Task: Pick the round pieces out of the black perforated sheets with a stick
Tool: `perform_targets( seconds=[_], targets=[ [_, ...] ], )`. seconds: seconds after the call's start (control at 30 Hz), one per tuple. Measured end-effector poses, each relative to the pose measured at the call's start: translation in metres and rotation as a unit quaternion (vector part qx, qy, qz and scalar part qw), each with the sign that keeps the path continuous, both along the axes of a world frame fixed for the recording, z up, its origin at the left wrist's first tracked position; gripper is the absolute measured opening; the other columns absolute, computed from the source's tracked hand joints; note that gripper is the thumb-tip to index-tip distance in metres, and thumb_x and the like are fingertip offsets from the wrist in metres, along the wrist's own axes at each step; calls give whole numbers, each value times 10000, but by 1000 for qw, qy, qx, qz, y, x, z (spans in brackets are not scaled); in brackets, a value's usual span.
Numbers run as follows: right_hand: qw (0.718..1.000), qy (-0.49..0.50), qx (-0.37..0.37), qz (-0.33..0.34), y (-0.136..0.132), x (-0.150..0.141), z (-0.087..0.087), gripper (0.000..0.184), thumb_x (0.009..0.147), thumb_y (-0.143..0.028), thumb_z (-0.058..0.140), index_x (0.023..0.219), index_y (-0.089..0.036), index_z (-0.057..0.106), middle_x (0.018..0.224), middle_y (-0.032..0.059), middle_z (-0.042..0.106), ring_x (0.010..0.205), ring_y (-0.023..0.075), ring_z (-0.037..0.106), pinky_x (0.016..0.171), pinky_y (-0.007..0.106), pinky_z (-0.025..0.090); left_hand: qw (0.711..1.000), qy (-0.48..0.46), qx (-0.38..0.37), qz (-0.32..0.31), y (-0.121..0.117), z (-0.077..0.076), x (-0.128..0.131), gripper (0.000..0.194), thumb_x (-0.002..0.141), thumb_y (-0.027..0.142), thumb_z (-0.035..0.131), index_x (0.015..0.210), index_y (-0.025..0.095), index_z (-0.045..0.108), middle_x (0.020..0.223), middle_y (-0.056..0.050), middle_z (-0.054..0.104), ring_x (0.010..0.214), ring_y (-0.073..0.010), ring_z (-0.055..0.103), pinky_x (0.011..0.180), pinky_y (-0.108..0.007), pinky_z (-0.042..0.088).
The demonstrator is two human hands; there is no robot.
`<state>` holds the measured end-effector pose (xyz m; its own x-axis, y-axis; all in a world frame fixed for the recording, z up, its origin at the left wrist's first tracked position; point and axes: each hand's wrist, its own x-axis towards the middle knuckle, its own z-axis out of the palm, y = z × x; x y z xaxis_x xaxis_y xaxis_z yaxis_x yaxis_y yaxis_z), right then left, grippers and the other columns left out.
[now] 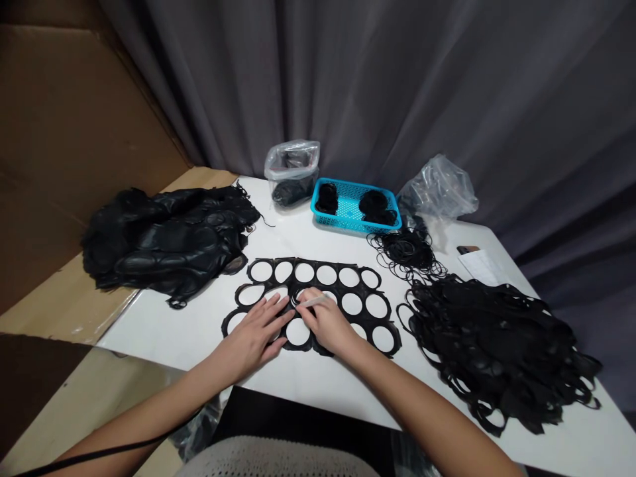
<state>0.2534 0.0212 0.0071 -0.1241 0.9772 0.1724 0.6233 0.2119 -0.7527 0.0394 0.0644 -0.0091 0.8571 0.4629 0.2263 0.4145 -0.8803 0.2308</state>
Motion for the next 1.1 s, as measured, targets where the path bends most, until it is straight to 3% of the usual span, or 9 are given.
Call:
perform_targets(
  seconds=[0.2,0.27,0.37,0.47,0.6,0.73,0.87,0.97,1.1],
  targets=[
    [988,-126,81,43,3,1,-6,171,982,-162,414,941,-211,573,1018,112,648,965,254,556,841,397,478,1000,-5,3,1,0,2,0,488,936,247,585,1410,172,494,1536,-131,424,1457,-309,336,1168,-514,345],
    [987,-116,106,-42,20,24,-5,200,989,-216,403,866,-215,561,921,102,651,892,248,571,828,396,475,1000,-6,10,3,1,3,0,469,933,245,588,1392,175,518,1531,-126,431,1449,-330,345,1154,-523,365],
    [960,-62,105,-251,44,75,1,238,978,-352,419,802,-223,514,822,84,643,788,240,601,767,383,488,1000,-10,14,12,0,4,-2,461,939,254,583,1393,208,522,1541,-107,420,1453,-354,326,1131,-540,386],
    [939,58,30,-337,47,111,7,289,903,-483,527,773,-231,474,744,39,625,640,208,626,608,330,503,999,-11,18,34,0,7,0,423,937,275,591,1354,211,557,1538,-129,411,1432,-390,351,1091,-567,416],
    [901,329,-77,-272,30,109,11,396,742,-506,737,760,-231,453,781,19,621,722,207,698,503,266,540,998,-53,21,38,2,13,19,362,965,311,553,1289,152,585,1454,-189,488,1365,-367,452,1069,-546,448],
    [862,442,-155,-194,14,80,12,390,727,-474,779,780,-222,485,812,11,630,790,191,714,679,312,612,997,-51,-13,-50,3,11,42,483,972,311,552,1427,175,461,1502,-152,457,1420,-293,402,1139,-474,400],
    [914,352,-167,-116,-2,61,10,285,864,-459,648,820,-209,517,846,14,655,833,176,680,846,358,556,997,-8,-21,-74,4,2,47,540,942,330,613,1446,217,457,1577,-138,353,1474,-312,298,1167,-500,342],
    [968,195,-131,-88,-10,56,8,199,921,-394,564,861,-205,553,829,6,635,817,184,632,798,344,506,996,8,-25,-80,3,0,43,604,914,313,656,1470,235,433,1603,-128,301,1493,-333,232,1173,-523,321],
    [985,108,-95,-93,-14,51,6,158,942,-350,513,897,-208,566,799,-2,613,750,179,578,713,313,457,997,6,-24,-72,1,2,42,610,908,314,662,1469,248,434,1606,-113,298,1501,-336,203,1173,-534,320]
  ],
)
